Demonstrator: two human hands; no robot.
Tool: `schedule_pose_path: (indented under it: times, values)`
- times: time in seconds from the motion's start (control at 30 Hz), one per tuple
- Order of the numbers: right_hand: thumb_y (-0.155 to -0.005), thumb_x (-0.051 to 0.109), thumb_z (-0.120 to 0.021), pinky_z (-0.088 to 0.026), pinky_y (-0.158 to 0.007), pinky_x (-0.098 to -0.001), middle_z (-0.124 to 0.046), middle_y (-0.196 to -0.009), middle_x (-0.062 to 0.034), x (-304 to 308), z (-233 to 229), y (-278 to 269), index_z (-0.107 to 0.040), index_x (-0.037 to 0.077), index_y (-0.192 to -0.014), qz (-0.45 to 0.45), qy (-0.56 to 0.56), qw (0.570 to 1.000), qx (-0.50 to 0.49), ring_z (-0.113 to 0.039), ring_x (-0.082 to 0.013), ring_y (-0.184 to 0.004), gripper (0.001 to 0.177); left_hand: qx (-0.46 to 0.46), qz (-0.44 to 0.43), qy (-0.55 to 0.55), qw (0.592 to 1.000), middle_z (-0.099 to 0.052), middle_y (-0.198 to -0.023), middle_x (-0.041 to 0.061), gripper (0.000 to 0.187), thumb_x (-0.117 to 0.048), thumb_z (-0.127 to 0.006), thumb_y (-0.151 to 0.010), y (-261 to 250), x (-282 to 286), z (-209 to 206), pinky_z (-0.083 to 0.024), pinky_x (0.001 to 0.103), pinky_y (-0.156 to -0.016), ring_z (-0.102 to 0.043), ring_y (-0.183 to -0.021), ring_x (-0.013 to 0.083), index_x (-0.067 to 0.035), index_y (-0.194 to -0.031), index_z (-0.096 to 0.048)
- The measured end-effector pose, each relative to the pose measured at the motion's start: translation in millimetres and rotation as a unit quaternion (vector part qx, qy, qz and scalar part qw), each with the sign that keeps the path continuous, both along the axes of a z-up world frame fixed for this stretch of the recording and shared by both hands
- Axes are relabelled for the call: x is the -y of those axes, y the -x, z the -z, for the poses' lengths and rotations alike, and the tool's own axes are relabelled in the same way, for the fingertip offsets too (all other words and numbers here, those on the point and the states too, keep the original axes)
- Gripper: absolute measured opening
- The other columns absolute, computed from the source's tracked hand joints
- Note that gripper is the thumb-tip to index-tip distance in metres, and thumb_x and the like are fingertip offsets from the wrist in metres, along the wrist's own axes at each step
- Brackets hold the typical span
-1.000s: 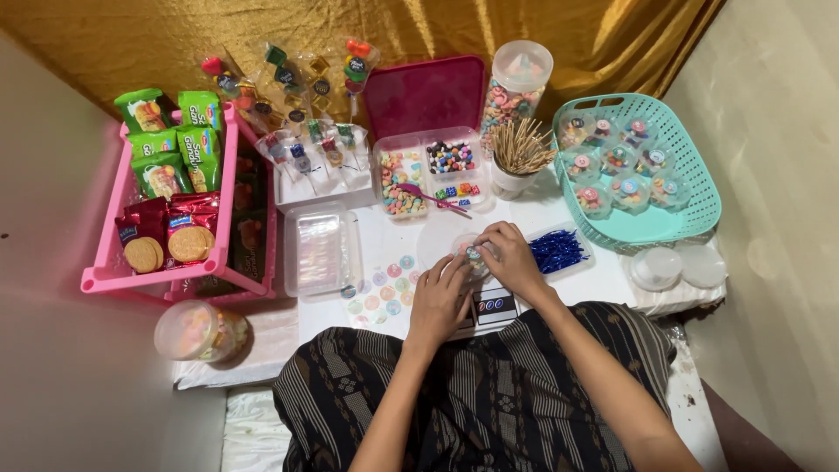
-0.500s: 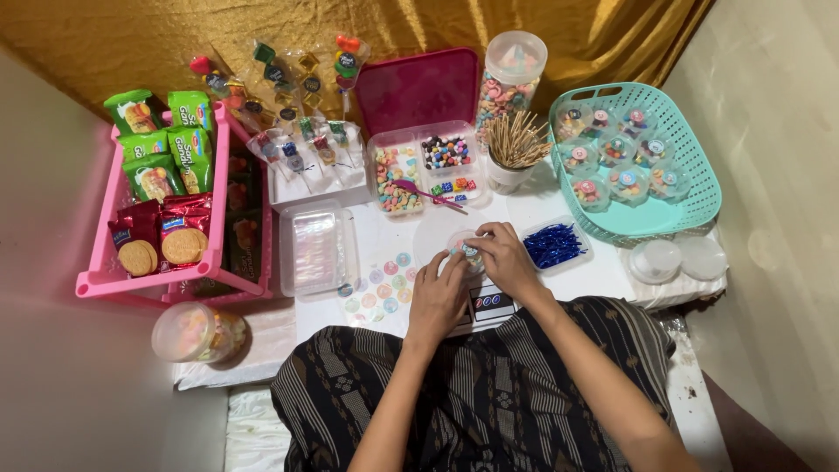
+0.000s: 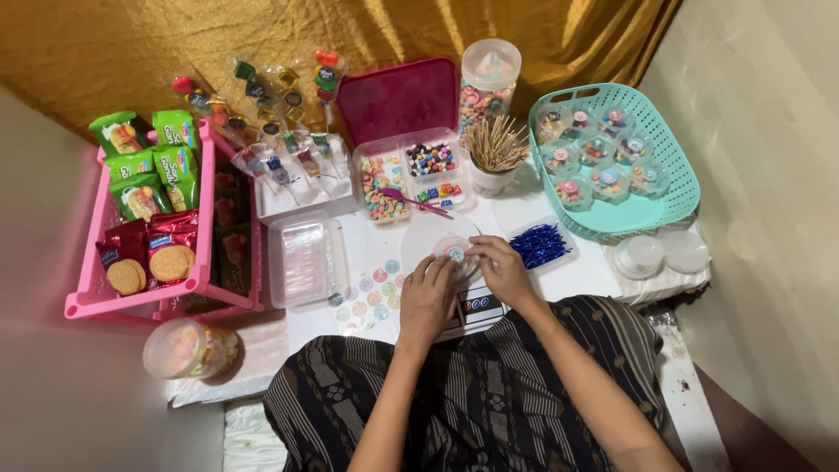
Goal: A person is decorating and weighing candies, using a small spoon to add sprinkles to a candy on a digital scale before placing it in a container.
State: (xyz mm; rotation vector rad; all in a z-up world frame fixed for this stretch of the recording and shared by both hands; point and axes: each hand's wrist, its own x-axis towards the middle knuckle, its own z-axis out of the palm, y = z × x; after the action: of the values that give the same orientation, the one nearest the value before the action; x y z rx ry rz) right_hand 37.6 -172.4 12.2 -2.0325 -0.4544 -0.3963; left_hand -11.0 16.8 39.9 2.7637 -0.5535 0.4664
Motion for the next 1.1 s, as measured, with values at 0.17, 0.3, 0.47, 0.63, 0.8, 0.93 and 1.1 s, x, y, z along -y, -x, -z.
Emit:
schedule_pose_path:
  times: [0.17, 0.3, 0.47, 0.63, 0.8, 0.93, 1.1]
  values:
    - [-0.092, 0.010, -0.069, -0.057, -0.081, -0.0360, -0.072, -0.103, -0.0078, 2.3, 17.8, -0.4, -0.075, 0.015, -0.117, 0.040, -0.028, 0.996, -0.075, -0.072, -0.0269, -0.092, 0.026, 0.009, -0.010, 0.085, 0.996, -0.062, -0.129, 0.001, 0.038, -0.017, -0.071, -0.083, 1.4, 2.0, 1.1, -0.053, 0.038, -0.092, -0.057, -0.126, 0.0250, -0.018, -0.120, -0.062]
    - [-0.090, 0.012, -0.075, -0.059, -0.070, -0.0326, -0.073, -0.093, -0.0117, 3.8, 31.1, -3.1, -0.075, 0.012, -0.119, 0.034, -0.076, 0.988, -0.129, -0.074, -0.0224, -0.080, 0.029, -0.008, -0.029, 0.172, 0.985, -0.053, -0.140, 0.009, 0.050, -0.019, -0.076, -0.082, 0.0, 4.9, 9.6, -0.048, 0.044, -0.099, -0.054, -0.129, 0.0306, -0.018, -0.128, -0.056]
    - [-0.090, 0.010, -0.076, -0.058, -0.064, -0.0296, -0.072, -0.088, -0.0147, 2.7, 31.8, -3.5, -0.072, 0.005, -0.124, 0.023, -0.165, 0.968, -0.188, -0.072, -0.0194, -0.071, 0.035, -0.046, -0.051, 0.217, 0.974, -0.049, -0.148, 0.013, 0.075, -0.024, -0.082, -0.080, -7.3, 10.5, 17.2, -0.042, 0.044, -0.103, -0.053, -0.131, 0.0286, -0.015, -0.145, -0.046]
    - [-0.089, 0.010, -0.078, -0.058, -0.063, -0.0262, -0.068, -0.083, -0.0104, 3.9, 34.0, -1.8, -0.069, 0.004, -0.127, 0.009, -0.229, 0.945, -0.232, -0.069, -0.0146, -0.068, 0.040, -0.069, -0.056, 0.235, 0.968, -0.059, -0.141, 0.007, 0.073, -0.022, -0.082, -0.079, -17.6, 14.0, 31.6, -0.043, 0.044, -0.101, -0.061, -0.122, 0.0256, -0.015, -0.144, -0.049]
    - [-0.088, 0.008, -0.077, -0.055, -0.055, -0.0234, -0.064, -0.079, -0.0088, 2.7, 32.0, -0.7, -0.064, 0.005, -0.133, -0.006, -0.240, 0.932, -0.272, -0.067, -0.0134, -0.064, 0.047, -0.077, -0.066, 0.220, 0.970, -0.061, -0.132, 0.009, 0.045, -0.026, -0.079, -0.084, -11.2, 20.1, 14.3, -0.047, 0.045, -0.095, -0.067, -0.114, 0.0285, -0.022, -0.124, -0.061]
    - [-0.089, 0.010, -0.077, -0.055, -0.051, -0.0224, -0.063, -0.080, -0.0102, 0.9, 37.6, -1.0, -0.063, 0.005, -0.133, -0.002, -0.261, 0.916, -0.305, -0.068, -0.0154, -0.063, 0.047, -0.043, -0.059, 0.210, 0.975, -0.063, -0.131, 0.009, 0.040, -0.026, -0.081, -0.080, -11.6, 18.1, 26.2, -0.049, 0.043, -0.091, -0.069, -0.107, 0.0284, -0.021, -0.116, -0.063]
    - [-0.089, 0.011, -0.077, -0.055, -0.047, -0.0221, -0.067, -0.076, -0.0114, -0.3, 37.3, -2.2, -0.067, 0.004, -0.127, 0.021, -0.288, 0.903, -0.318, -0.069, -0.0160, -0.058, 0.039, -0.013, -0.066, 0.250, 0.966, -0.061, -0.135, 0.014, 0.053, -0.027, -0.084, -0.079, -14.1, 20.2, 42.4, -0.048, 0.040, -0.095, -0.067, -0.112, 0.0292, -0.017, -0.122, -0.055]
